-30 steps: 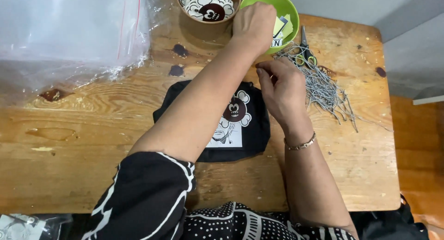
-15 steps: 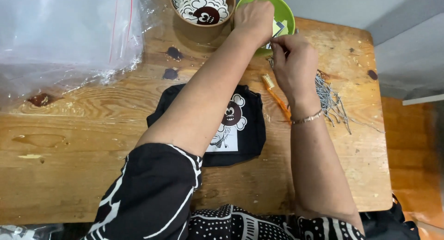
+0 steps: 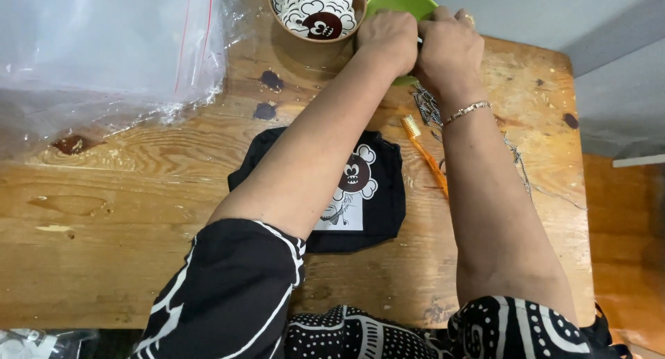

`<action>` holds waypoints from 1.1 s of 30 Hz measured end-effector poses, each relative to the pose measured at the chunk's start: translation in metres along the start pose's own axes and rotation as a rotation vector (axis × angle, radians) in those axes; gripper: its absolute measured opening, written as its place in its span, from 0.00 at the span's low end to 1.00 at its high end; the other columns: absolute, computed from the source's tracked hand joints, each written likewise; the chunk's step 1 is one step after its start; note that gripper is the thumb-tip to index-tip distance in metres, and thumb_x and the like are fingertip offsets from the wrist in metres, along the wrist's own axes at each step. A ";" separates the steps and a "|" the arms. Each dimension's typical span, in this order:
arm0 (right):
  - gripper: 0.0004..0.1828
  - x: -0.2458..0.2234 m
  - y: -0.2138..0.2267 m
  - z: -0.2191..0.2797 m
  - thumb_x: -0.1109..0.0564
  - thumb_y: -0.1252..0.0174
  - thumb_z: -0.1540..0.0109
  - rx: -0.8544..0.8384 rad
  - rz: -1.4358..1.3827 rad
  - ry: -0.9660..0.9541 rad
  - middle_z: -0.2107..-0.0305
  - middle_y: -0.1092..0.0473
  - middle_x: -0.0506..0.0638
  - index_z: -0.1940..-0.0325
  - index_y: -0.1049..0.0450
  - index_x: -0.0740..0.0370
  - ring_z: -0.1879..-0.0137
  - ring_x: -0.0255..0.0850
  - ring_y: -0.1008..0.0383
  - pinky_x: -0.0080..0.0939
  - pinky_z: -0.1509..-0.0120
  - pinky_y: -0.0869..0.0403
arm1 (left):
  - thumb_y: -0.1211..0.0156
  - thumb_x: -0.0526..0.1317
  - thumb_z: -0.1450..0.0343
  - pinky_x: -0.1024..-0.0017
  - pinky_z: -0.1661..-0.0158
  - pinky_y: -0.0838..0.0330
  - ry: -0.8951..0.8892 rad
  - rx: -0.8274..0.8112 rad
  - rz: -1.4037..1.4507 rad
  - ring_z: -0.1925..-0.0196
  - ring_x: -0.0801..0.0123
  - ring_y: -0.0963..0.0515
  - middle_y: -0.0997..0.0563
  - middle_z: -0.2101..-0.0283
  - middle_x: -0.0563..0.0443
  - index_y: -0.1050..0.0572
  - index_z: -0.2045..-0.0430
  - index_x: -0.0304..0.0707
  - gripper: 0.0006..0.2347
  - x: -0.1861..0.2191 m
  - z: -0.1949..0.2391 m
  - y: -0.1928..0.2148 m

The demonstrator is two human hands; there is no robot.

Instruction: The person places a folded black t-shirt with a graphic print into a clear plastic bag. They smooth the shirt inside the bag, seal the ziplock closure, and then place the packaged item into a white plastic basket.

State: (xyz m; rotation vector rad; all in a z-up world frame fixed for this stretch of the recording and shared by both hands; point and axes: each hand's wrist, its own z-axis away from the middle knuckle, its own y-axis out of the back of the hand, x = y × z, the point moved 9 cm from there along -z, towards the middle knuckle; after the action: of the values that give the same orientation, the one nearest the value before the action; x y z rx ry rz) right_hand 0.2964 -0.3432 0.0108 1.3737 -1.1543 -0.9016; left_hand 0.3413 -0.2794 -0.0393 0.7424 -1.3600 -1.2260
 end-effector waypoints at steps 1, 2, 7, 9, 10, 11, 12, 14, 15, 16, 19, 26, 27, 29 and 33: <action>0.15 0.004 -0.006 -0.004 0.50 0.37 0.41 -0.001 -0.001 0.001 0.57 0.30 0.52 0.51 0.18 0.51 0.51 0.60 0.36 0.62 0.62 0.25 | 0.42 0.32 0.32 0.62 0.49 0.27 0.001 -0.001 -0.001 0.46 0.55 0.25 0.20 0.50 0.47 0.22 0.54 0.44 0.13 0.000 0.002 0.001; 0.09 0.006 -0.011 -0.007 0.50 0.41 0.40 0.014 0.035 0.032 0.64 0.29 0.50 0.58 0.19 0.50 0.52 0.61 0.34 0.59 0.65 0.27 | 0.45 0.32 0.31 0.62 0.49 0.27 0.004 -0.008 -0.002 0.46 0.55 0.26 0.20 0.50 0.47 0.22 0.55 0.45 0.12 0.000 0.004 0.001; 0.10 0.005 -0.015 -0.021 0.52 0.41 0.39 -0.095 0.142 0.033 0.61 0.25 0.57 0.55 0.19 0.51 0.50 0.62 0.32 0.58 0.59 0.26 | 0.46 0.31 0.31 0.64 0.57 0.23 0.030 0.018 0.081 0.55 0.59 0.19 0.17 0.59 0.51 0.19 0.64 0.45 0.09 -0.003 0.006 0.007; 0.12 0.008 -0.022 -0.027 0.54 0.43 0.40 -0.055 0.138 0.072 0.59 0.29 0.60 0.56 0.20 0.60 0.54 0.62 0.32 0.59 0.58 0.26 | 0.49 0.28 0.31 0.63 0.57 0.23 0.055 0.009 0.111 0.54 0.58 0.17 0.17 0.56 0.50 0.19 0.61 0.44 0.12 -0.005 0.007 0.009; 0.12 0.011 -0.022 -0.027 0.54 0.43 0.40 -0.056 0.138 0.070 0.59 0.29 0.60 0.56 0.20 0.60 0.54 0.62 0.32 0.59 0.58 0.26 | 0.49 0.28 0.31 0.63 0.57 0.23 0.053 0.008 0.111 0.54 0.58 0.17 0.17 0.56 0.50 0.19 0.61 0.44 0.12 -0.002 0.009 0.012; 0.12 0.012 -0.021 -0.029 0.55 0.45 0.39 -0.037 0.114 0.063 0.60 0.29 0.60 0.56 0.19 0.57 0.55 0.63 0.31 0.61 0.59 0.26 | 0.49 0.28 0.30 0.64 0.58 0.22 0.075 0.000 0.116 0.54 0.60 0.17 0.17 0.56 0.52 0.20 0.60 0.44 0.12 -0.004 0.012 0.014; 0.14 0.012 -0.019 -0.030 0.57 0.48 0.39 -0.018 0.089 0.056 0.61 0.30 0.61 0.55 0.18 0.53 0.57 0.65 0.31 0.62 0.60 0.25 | 0.49 0.29 0.28 0.65 0.58 0.22 0.096 -0.009 0.122 0.54 0.62 0.17 0.18 0.55 0.54 0.20 0.59 0.45 0.11 -0.006 0.015 0.017; 0.13 0.015 -0.009 -0.022 0.55 0.46 0.41 0.038 -0.031 0.056 0.64 0.31 0.59 0.59 0.18 0.52 0.59 0.65 0.31 0.63 0.64 0.28 | 0.47 0.31 0.29 0.64 0.59 0.22 0.099 0.027 0.147 0.55 0.61 0.17 0.17 0.56 0.54 0.21 0.58 0.46 0.10 -0.009 0.017 0.020; 0.12 0.018 -0.001 -0.018 0.52 0.44 0.44 0.095 -0.149 0.050 0.67 0.32 0.56 0.62 0.17 0.50 0.61 0.66 0.32 0.63 0.68 0.30 | 0.44 0.33 0.29 0.63 0.61 0.23 0.097 0.063 0.172 0.57 0.60 0.17 0.17 0.57 0.54 0.23 0.57 0.46 0.09 -0.009 0.017 0.023; 0.12 0.020 0.000 -0.019 0.52 0.44 0.44 0.096 -0.150 0.052 0.67 0.32 0.56 0.62 0.17 0.50 0.61 0.66 0.32 0.63 0.68 0.30 | 0.44 0.33 0.29 0.63 0.61 0.23 0.099 0.064 0.172 0.57 0.60 0.17 0.17 0.57 0.54 0.23 0.57 0.46 0.09 -0.011 0.021 0.026; 0.10 0.030 0.005 -0.015 0.55 0.38 0.39 0.100 -0.246 0.028 0.62 0.32 0.54 0.56 0.15 0.44 0.62 0.61 0.27 0.63 0.68 0.30 | 0.44 0.33 0.27 0.64 0.64 0.28 0.121 0.075 0.255 0.66 0.64 0.23 0.22 0.69 0.56 0.25 0.72 0.46 0.05 -0.013 0.027 0.030; 0.07 0.023 0.039 0.002 0.59 0.26 0.38 0.276 -0.452 0.104 0.61 0.35 0.50 0.56 0.13 0.53 0.56 0.49 0.29 0.52 0.59 0.31 | 0.36 0.32 0.33 0.56 0.64 0.24 0.046 0.282 0.295 0.60 0.52 0.17 0.19 0.61 0.46 0.23 0.67 0.41 0.05 -0.013 0.042 0.055; 0.09 0.025 0.039 0.001 0.62 0.25 0.39 0.280 -0.512 0.091 0.60 0.36 0.50 0.55 0.13 0.54 0.55 0.47 0.30 0.49 0.57 0.30 | 0.34 0.33 0.34 0.54 0.63 0.23 0.031 0.314 0.307 0.61 0.48 0.16 0.18 0.62 0.45 0.21 0.67 0.41 0.05 -0.012 0.045 0.060; 0.09 0.031 0.034 -0.001 0.61 0.24 0.41 0.304 -0.525 0.082 0.61 0.37 0.49 0.58 0.14 0.53 0.56 0.45 0.32 0.47 0.57 0.30 | 0.33 0.35 0.35 0.53 0.63 0.23 0.031 0.330 0.312 0.59 0.46 0.17 0.18 0.61 0.44 0.22 0.65 0.41 0.07 -0.014 0.047 0.063; 0.09 0.042 0.035 -0.002 0.56 0.19 0.41 0.343 -0.467 0.096 0.60 0.37 0.51 0.60 0.14 0.50 0.58 0.46 0.33 0.49 0.60 0.32 | 0.30 0.38 0.37 0.51 0.66 0.24 -0.036 0.408 0.351 0.62 0.42 0.17 0.18 0.64 0.44 0.21 0.71 0.42 0.06 -0.014 0.052 0.072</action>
State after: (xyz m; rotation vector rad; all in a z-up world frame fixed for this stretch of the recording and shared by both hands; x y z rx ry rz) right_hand 0.3028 -0.3815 0.0491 1.9997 -0.9579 -0.9745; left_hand 0.3092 -0.2341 0.0312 0.7218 -1.7121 -0.6957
